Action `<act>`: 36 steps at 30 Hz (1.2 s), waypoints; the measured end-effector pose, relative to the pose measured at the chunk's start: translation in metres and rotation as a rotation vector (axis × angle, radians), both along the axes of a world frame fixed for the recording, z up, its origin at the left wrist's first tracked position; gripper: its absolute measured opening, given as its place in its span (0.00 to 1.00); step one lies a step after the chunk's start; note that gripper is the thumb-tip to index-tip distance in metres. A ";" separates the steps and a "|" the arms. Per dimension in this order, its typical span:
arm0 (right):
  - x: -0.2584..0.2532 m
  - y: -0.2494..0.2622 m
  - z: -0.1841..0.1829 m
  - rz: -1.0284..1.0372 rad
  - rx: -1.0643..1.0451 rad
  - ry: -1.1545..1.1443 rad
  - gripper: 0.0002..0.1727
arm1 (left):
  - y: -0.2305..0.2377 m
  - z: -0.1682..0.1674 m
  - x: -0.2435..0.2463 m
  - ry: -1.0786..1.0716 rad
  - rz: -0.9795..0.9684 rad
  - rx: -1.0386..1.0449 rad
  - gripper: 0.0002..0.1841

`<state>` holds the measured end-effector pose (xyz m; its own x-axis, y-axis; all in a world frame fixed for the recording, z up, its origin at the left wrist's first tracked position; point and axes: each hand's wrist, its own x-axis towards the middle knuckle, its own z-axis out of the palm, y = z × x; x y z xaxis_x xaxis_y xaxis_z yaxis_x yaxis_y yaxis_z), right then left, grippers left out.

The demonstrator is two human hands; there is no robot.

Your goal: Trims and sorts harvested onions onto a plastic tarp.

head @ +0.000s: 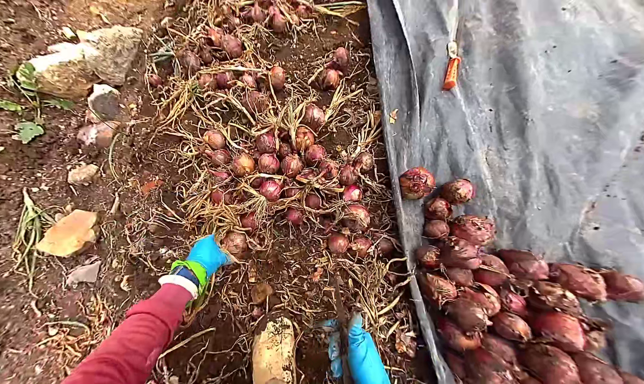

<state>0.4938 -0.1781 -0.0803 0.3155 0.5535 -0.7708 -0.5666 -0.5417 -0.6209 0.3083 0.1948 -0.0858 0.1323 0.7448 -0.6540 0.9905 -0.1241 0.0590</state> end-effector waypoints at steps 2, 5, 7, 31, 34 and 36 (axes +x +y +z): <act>0.000 -0.005 -0.012 -0.007 -0.037 0.021 0.54 | -0.009 0.028 0.003 -0.091 -0.084 -0.014 0.31; -0.009 -0.002 -0.019 0.175 -0.004 0.057 0.50 | -0.041 0.080 0.017 -0.417 -0.116 -0.082 0.31; -0.010 0.013 -0.009 0.256 0.145 0.063 0.51 | -0.060 0.100 0.033 -0.590 -0.192 -0.124 0.27; 0.104 0.007 0.046 -0.076 0.200 -0.399 0.54 | -0.090 0.122 0.180 -0.408 -0.724 -0.157 0.17; 0.117 -0.018 0.052 -0.086 0.059 -0.507 0.49 | -0.063 0.141 0.140 -0.627 -0.402 0.010 0.10; 0.111 -0.031 0.049 0.210 -0.212 -0.556 0.44 | -0.051 0.147 0.103 -0.742 -0.194 0.110 0.09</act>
<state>0.6051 -0.2093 -0.0309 0.6014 0.5003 -0.6230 -0.0582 -0.7502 -0.6587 0.4114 0.1440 0.0616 0.6419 0.7189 -0.2668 0.6563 -0.3352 0.6759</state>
